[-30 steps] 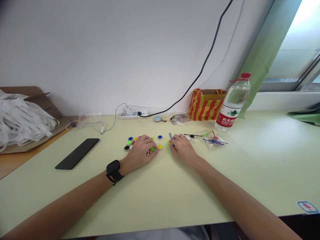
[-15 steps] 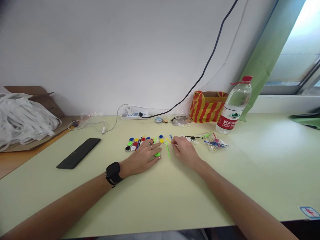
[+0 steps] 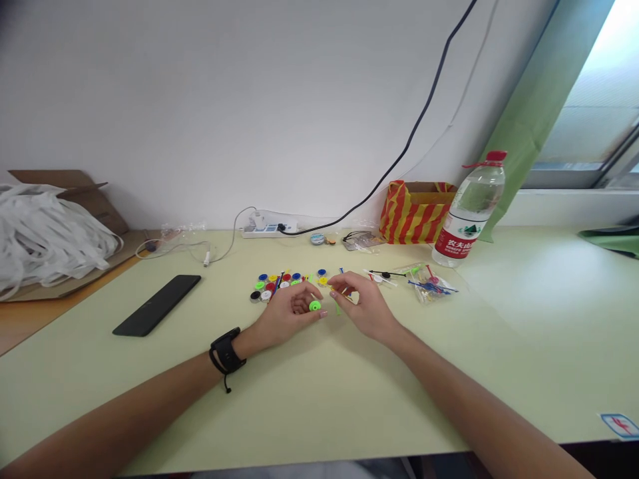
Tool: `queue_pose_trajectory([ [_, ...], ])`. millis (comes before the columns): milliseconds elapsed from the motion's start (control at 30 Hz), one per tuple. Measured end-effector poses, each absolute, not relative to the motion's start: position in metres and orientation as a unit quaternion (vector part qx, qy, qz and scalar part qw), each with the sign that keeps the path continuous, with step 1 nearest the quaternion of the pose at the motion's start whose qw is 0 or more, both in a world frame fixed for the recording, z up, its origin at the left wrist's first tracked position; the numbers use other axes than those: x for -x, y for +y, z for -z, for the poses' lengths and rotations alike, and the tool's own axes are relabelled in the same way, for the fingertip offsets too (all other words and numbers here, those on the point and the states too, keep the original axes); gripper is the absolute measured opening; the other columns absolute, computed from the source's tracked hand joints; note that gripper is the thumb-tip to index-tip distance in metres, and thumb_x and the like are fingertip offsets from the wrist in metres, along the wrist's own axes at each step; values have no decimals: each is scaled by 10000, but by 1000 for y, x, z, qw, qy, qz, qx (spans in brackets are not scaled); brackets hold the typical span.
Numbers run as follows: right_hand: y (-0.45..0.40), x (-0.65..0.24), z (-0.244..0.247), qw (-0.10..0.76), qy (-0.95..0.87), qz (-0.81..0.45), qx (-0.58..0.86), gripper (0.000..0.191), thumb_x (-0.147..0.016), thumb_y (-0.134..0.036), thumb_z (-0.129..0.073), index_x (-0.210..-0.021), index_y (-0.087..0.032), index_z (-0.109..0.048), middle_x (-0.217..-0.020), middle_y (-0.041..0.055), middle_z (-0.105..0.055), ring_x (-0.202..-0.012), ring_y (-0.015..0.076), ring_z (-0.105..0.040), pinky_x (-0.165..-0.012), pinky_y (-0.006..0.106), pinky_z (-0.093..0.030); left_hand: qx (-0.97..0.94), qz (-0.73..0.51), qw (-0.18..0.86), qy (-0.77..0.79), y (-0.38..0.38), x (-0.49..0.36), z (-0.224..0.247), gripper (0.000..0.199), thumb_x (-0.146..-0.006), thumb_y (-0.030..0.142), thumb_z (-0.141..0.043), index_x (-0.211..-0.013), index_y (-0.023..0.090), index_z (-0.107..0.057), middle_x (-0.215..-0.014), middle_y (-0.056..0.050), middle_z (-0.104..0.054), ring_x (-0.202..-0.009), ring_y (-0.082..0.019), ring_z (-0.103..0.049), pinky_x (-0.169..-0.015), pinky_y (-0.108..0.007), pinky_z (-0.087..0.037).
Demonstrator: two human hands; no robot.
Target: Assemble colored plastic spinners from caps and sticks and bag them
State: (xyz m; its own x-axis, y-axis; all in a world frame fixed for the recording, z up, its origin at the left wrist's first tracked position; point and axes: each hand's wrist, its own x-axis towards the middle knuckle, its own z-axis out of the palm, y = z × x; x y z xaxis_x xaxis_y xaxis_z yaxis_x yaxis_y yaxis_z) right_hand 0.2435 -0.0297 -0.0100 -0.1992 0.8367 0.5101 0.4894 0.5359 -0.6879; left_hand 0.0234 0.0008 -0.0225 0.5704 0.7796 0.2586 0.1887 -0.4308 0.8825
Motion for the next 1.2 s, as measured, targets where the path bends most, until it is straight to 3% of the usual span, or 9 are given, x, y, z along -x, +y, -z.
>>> queue_pose_trajectory([
  [167,-27,-245,16,448,-743,-162,471,98,-966,-245,-563,-1013,-237,-648,-921,37,-725,-813,196,-677,-773,345,-542,-751,-348,460,321,3,-25,28,265,-823,358,-799,-961,173,-669,-842,-11,-651,-714,-125,-588,-660,-245,-504],
  [300,-16,-256,30,370,-753,-78,538,98,-931,-158,-540,-927,-234,-602,-853,20,-693,-778,206,-634,-717,344,-484,-767,-335,442,322,3,-24,31,240,-831,341,-784,-969,169,-689,-823,-17,-663,-716,-132,-606,-666,-249,-518],
  [500,-6,-265,41,294,-811,7,506,195,-946,-136,-549,-1044,-220,-696,-1046,93,-678,-1003,266,-595,-870,403,-470,-782,-325,424,321,2,-24,32,257,-836,317,-777,-1034,168,-711,-865,-28,-691,-748,-140,-631,-710,-259,-541],
  [700,-7,-260,42,261,-852,-5,454,174,-959,-120,-549,-943,-219,-691,-1024,94,-674,-987,261,-564,-888,424,-456,-753,-356,460,308,4,-25,32,288,-847,301,-773,-1097,175,-703,-950,-44,-716,-782,-142,-661,-756,-267,-561],
  [933,-22,-254,28,310,-843,-88,431,134,-1009,-155,-464,-1007,-237,-569,-1117,85,-648,-1122,267,-526,-973,436,-439,-709,-405,503,283,8,-24,30,300,-849,193,-735,-1144,180,-685,-1036,-72,-709,-887,-172,-694,-834,-304,-570],
  [1067,-27,-248,21,361,-805,-153,445,108,-1048,-222,-401,-1004,-236,-499,-1004,67,-604,-978,241,-543,-880,401,-459,-708,-415,501,276,12,-22,33,419,-819,134,-726,-1230,179,-659,-998,-77,-711,-922,-195,-712,-859,-329,-576],
  [1200,-32,-244,14,401,-762,-238,449,109,-1064,-291,-401,-989,-238,-461,-921,31,-544,-835,205,-521,-752,343,-453,-711,-411,496,282,14,-22,37,510,-790,202,-815,-1269,181,-639,-1012,-84,-708,-952,-216,-721,-879,-349,-591],
])
